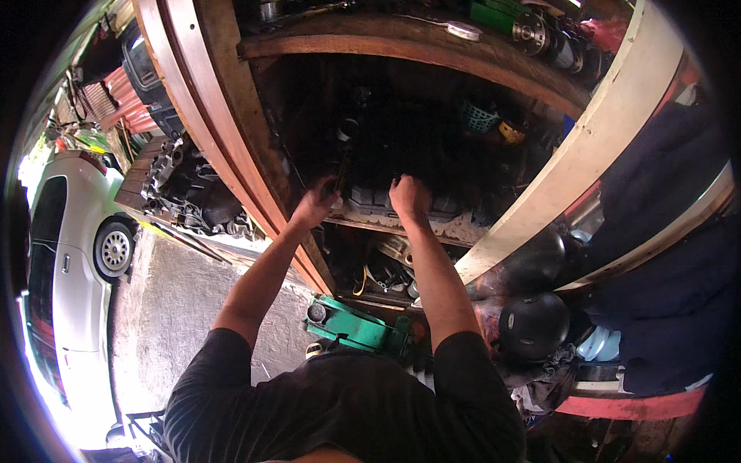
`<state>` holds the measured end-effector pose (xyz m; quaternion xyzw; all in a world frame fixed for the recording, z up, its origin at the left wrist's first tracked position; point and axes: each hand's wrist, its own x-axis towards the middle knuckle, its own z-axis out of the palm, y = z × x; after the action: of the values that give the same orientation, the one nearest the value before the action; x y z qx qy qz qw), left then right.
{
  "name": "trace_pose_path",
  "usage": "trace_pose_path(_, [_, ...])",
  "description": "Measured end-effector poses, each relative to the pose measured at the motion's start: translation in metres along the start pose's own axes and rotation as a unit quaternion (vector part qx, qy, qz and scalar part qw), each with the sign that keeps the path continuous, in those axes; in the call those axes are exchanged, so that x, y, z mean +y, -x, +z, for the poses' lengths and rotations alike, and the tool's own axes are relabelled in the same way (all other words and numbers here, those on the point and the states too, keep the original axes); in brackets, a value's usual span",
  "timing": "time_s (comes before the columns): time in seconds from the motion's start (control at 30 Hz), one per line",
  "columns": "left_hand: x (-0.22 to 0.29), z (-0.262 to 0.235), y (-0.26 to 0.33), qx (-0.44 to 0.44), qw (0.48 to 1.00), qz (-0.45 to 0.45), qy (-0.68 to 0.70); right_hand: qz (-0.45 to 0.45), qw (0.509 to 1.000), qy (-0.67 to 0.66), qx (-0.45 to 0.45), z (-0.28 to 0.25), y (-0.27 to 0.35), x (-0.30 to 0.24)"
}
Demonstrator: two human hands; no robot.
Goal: The person retrieves a wrench and a brush from a shelf, then uses the wrench to loosen and remove bolts from a car engine block resting on a wooden workbench. The person repeatedly applies the wrench to different bolt locations on the engine throughout the clip.
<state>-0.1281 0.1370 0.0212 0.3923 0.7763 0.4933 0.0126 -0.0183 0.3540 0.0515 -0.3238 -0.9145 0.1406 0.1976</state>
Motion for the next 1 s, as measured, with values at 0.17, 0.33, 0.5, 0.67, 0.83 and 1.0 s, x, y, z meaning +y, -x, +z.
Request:
trace_pose_path(0.17, [0.004, -0.006, 0.002, -0.032, 0.994, -0.063, 0.086, 0.058, 0.996, -0.055, 0.042, -0.016, 0.000, 0.003])
trace_pose_path(0.33, [0.000, -0.006, -0.001, -0.030, 0.993, -0.063, 0.093, 0.027, 0.990, -0.121, 0.068, -0.005, -0.004, 0.042])
trace_pose_path(0.5, [0.015, -0.008, 0.004, -0.023, 0.991, -0.013, 0.129, -0.041, 0.977, -0.194, 0.074, -0.008, 0.021, 0.068])
trace_pose_path(0.67, [0.022, -0.007, 0.017, -0.022, 0.999, 0.009, 0.035, -0.057, 0.959, -0.278, -0.018, -0.031, 0.074, 0.058])
trace_pose_path(0.83, [0.021, 0.004, 0.037, -0.019, 0.993, 0.017, 0.118, -0.061, 0.920, -0.377, -0.088, -0.022, 0.118, 0.067])
trace_pose_path(1.0, [0.034, 0.003, 0.080, -0.012, 0.994, 0.019, 0.108, -0.052, 0.921, -0.363, -0.128, -0.014, 0.151, 0.072])
